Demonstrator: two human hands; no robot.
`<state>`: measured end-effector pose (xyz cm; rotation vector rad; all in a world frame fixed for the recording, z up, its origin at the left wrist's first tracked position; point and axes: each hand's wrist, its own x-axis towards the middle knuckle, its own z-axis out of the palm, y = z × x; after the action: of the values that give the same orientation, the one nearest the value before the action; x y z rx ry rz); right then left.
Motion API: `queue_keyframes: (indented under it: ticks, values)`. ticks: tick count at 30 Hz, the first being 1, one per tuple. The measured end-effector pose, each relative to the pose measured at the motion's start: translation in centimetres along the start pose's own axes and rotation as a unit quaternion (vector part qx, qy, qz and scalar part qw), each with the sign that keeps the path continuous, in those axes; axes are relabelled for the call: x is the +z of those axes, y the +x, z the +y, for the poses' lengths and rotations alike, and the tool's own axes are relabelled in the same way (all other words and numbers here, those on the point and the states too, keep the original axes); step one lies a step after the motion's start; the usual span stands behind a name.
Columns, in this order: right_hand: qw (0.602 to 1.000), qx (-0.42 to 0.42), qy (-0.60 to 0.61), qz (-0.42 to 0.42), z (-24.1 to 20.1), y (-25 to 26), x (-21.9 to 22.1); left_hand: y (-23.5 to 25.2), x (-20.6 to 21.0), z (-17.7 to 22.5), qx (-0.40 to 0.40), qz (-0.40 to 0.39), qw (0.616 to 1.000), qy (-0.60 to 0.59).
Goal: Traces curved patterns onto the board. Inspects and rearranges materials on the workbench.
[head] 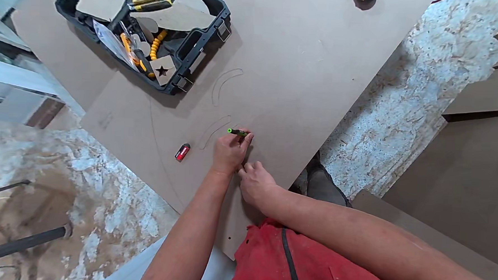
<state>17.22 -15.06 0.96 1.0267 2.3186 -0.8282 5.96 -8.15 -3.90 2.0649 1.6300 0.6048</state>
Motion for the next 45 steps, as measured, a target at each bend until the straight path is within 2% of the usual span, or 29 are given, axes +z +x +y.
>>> queue_keyframes:
  ticks: [8, 24, 33, 36, 39, 41, 43, 45]
  values:
    - [1.000, 0.003, 0.014, 0.009, 0.2, 0.0, 0.3, 0.5, 0.7, 0.9, -0.077, 0.025, 0.997, 0.016]
    - [1.000, 0.003, 0.016, 0.023, 0.3, 0.1, 0.7, 0.7, 0.5, 2.8, -0.181, 0.042, 0.982, 0.024]
    - [1.000, -0.003, 0.012, 0.024, 0.4, 0.0, 0.3, -0.9, -0.4, 2.2, -0.226, 0.038, 0.973, 0.023]
    - [1.000, -0.008, 0.006, 0.021, 0.4, -0.1, 0.2, -2.3, -1.0, 2.2, -0.284, 0.047, 0.956, -0.063]
    - [0.999, -0.004, -0.009, 0.040, 1.1, -1.2, 0.3, -5.7, -2.8, 1.9, -0.307, 0.127, 0.924, -0.189]
    - [0.999, 0.026, -0.024, 0.024, 1.6, -2.4, 0.5, -8.5, -4.3, -0.1, -0.287, 0.170, 0.931, -0.146]
    - [0.999, 0.046, -0.021, 0.013, 3.0, -4.0, 0.9, -10.6, -5.9, -3.2, -0.263, 0.178, 0.948, -0.016]
    - [0.998, 0.031, 0.003, 0.046, 5.6, -5.2, 2.1, -10.7, -7.7, -5.2, -0.283, 0.175, 0.941, 0.056]
